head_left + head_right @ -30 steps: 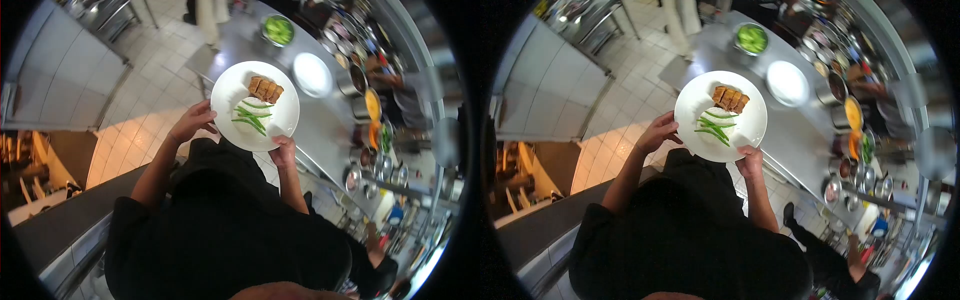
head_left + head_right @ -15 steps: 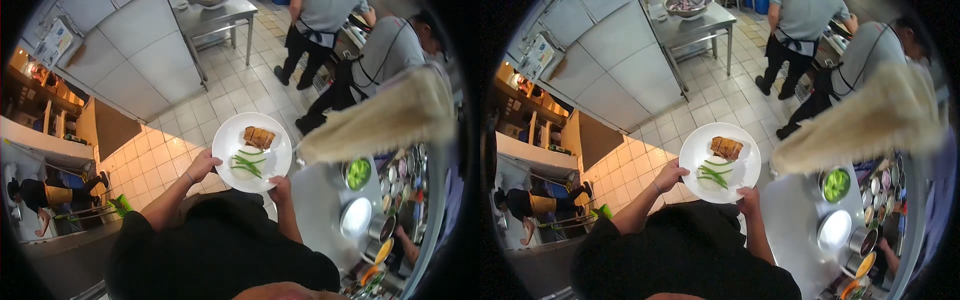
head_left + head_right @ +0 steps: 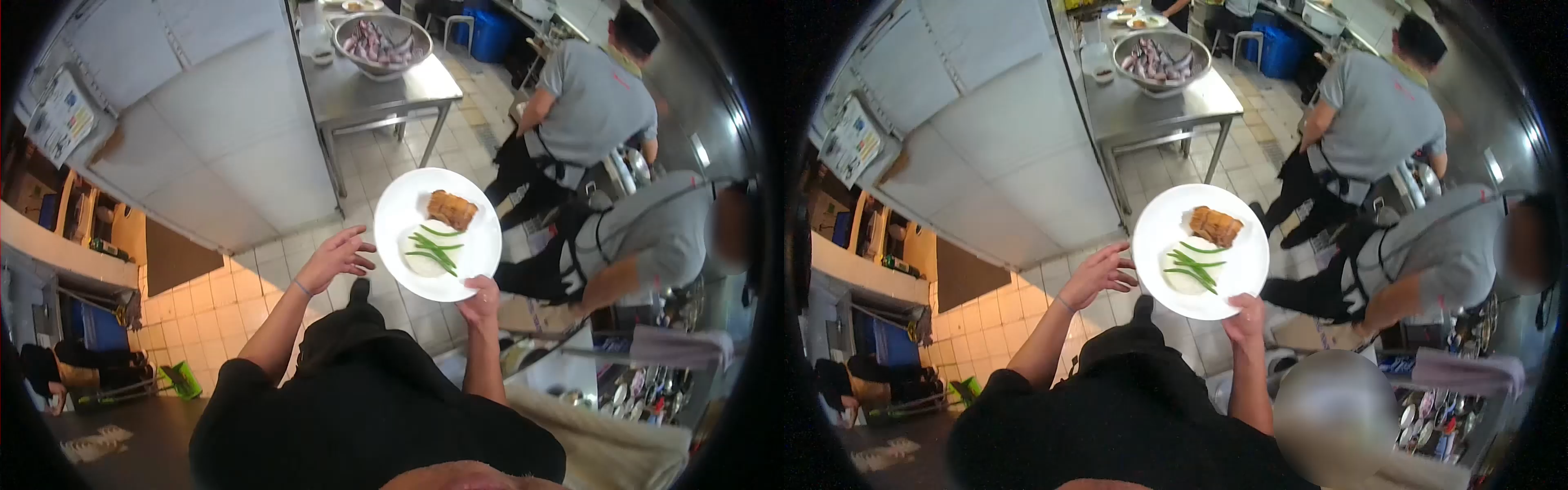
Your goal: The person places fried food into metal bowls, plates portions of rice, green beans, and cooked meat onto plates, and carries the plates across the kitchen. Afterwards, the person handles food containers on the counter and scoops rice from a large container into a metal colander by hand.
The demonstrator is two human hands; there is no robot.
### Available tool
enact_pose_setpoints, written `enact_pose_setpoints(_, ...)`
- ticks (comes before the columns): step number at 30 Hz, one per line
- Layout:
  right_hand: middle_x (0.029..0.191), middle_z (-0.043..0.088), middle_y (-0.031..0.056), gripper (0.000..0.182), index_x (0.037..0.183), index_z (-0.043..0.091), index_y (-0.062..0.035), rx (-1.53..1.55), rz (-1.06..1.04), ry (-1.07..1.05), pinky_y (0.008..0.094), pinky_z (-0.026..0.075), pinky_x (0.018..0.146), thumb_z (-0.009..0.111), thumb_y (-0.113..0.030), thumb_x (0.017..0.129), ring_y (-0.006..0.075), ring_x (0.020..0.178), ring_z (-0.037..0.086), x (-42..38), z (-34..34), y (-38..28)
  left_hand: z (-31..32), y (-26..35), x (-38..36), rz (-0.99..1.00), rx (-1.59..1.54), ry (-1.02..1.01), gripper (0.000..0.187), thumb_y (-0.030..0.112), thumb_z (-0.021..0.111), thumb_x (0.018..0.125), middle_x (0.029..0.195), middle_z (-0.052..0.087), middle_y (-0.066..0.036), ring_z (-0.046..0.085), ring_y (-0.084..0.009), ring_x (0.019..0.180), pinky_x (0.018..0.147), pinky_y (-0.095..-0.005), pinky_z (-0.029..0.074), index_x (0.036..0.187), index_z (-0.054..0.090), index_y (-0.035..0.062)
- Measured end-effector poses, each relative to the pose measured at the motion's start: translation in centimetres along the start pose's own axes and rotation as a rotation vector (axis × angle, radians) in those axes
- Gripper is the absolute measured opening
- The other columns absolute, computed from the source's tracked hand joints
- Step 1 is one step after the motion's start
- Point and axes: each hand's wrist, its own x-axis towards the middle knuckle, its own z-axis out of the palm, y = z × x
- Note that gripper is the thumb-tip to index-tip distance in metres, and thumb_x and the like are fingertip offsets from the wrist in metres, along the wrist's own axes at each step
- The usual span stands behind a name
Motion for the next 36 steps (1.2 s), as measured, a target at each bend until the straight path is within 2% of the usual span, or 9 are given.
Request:
enact_pose_setpoints(3, 0.129, 0.055, 0.0173, 0.071, 0.133, 0.043, 0.0068, -0.006, -0.101, 0.016, 0.0438, 0.039, 0.107, 0.056, -0.003, 0.063, 0.0336, 0.119, 0.053, 8.2, 1.7, -4.4, -5.9, 5.0, 7.2, 0.174, 0.27, 0.193, 0.044, 0.023, 0.058, 0.094, 0.111, 0.062, -0.009, 0.064, -0.0189, 0.093, 0.078, -0.0335, 0.054, 0.131, 0.047, 0.0031)
enact_pose_setpoints(6, 0.126, 0.055, 0.0162, 0.071, 0.13, 0.042, 0.0082, -0.039, -0.24, 0.095, 0.0434, 0.039, 0.106, 0.052, 0.001, 0.06, 0.0333, 0.117, 0.053, 16.4, 5.0, -8.9, -11.5, 12.8, 13.6, 0.294, 0.218, 0.386, 0.04, 0.019, 0.061, 0.091, 0.112, 0.062, -0.007, 0.063, -0.0167, 0.093, 0.081, -0.0327, 0.051, 0.128, 0.051, 0.0049)
enact_pose_setpoints(9, 0.111, 0.06, 0.0139, 0.053, 0.114, 0.053, 0.0071, -0.1, -0.287, 0.286, 0.04, 0.045, 0.099, 0.05, 0.004, 0.061, 0.0294, 0.107, 0.058, 24.3, 6.0, -13.9, -13.4, 18.8, 18.2, 0.549, 0.516, 0.695, 0.047, 0.018, 0.064, 0.088, 0.118, 0.057, -0.011, 0.059, -0.0194, 0.098, 0.082, -0.0332, 0.049, 0.129, 0.048, 0.0009)
enact_pose_setpoints(13, 0.123, 0.055, 0.0172, 0.064, 0.128, 0.042, 0.0085, -0.146, -0.386, 0.246, 0.0516, 0.046, 0.098, 0.047, 0.003, 0.064, 0.0351, 0.113, 0.056, 36.3, 10.6, -20.1, -14.2, 23.4, 24.7, 0.774, 0.819, 1.026, 0.059, 0.014, 0.068, 0.083, 0.124, 0.047, -0.014, 0.052, -0.0249, 0.105, 0.089, -0.0366, 0.045, 0.132, 0.04, -0.0026)
enact_pose_setpoints(16, 0.127, 0.052, 0.0197, 0.066, 0.131, 0.038, 0.0062, -0.152, -0.297, 0.14, 0.0582, 0.049, 0.093, 0.046, -0.001, 0.066, 0.038, 0.114, 0.056, 47.0, 8.9, -24.4, -12.0, 23.3, 27.2, 0.723, 0.817, 1.18, 0.068, 0.008, 0.067, 0.08, 0.131, 0.037, -0.017, 0.043, -0.028, 0.116, 0.099, -0.0412, 0.038, 0.136, 0.032, -0.0022)
enact_pose_setpoints(22, 0.127, 0.052, 0.02, 0.069, 0.134, 0.035, 0.0035, -0.232, -0.244, 0.104, 0.0559, 0.05, 0.094, 0.047, 0.0, 0.066, 0.0383, 0.11, 0.058, 69.1, 8.0, -30.2, -10.2, 23.0, 34.1, 0.742, 0.992, 1.523, 0.08, 0.006, 0.067, 0.08, 0.145, 0.021, -0.02, 0.024, -0.0329, 0.133, 0.11, -0.0454, 0.024, 0.144, 0.02, -0.0008)
enact_pose_setpoints(25, 0.123, 0.053, 0.0201, 0.066, 0.132, 0.036, 0.0049, -0.219, -0.198, 0.116, 0.0528, 0.052, 0.089, 0.047, 0.002, 0.067, 0.0376, 0.107, 0.059, 80.2, 5.0, -31.2, -9.4, 24.7, 38.3, 0.759, 0.728, 1.647, 0.082, 0.005, 0.067, 0.08, 0.147, 0.019, -0.019, 0.022, -0.0319, 0.136, 0.112, -0.0468, 0.022, 0.145, 0.017, 0.0002)
enact_pose_setpoints(29, 0.118, 0.054, 0.0209, 0.061, 0.129, 0.038, 0.0079, -0.166, -0.152, 0.155, 0.0478, 0.055, 0.08, 0.047, 0.003, 0.068, 0.0359, 0.102, 0.06, 92.5, 3.2, -30.0, -11.0, 26.0, 42.2, 0.562, 0.687, 1.852, 0.082, 0.014, 0.066, 0.087, 0.148, 0.022, -0.021, 0.029, -0.0325, 0.134, 0.111, -0.0471, 0.027, 0.148, 0.013, -0.0018)
enact_pose_setpoints(36, 0.117, 0.05, 0.0251, 0.056, 0.125, 0.034, 0.0114, -0.19, -0.063, 0.174, 0.0548, 0.058, 0.078, 0.043, 0.007, 0.07, 0.0411, 0.099, 0.06, 111.7, -3.0, -25.9, -13.7, 28.1, 47.9, 0.408, 0.698, 2.042, 0.077, 0.018, 0.065, 0.09, 0.144, 0.031, -0.022, 0.039, -0.0297, 0.126, 0.109, -0.0404, 0.031, 0.145, 0.016, -0.0049)
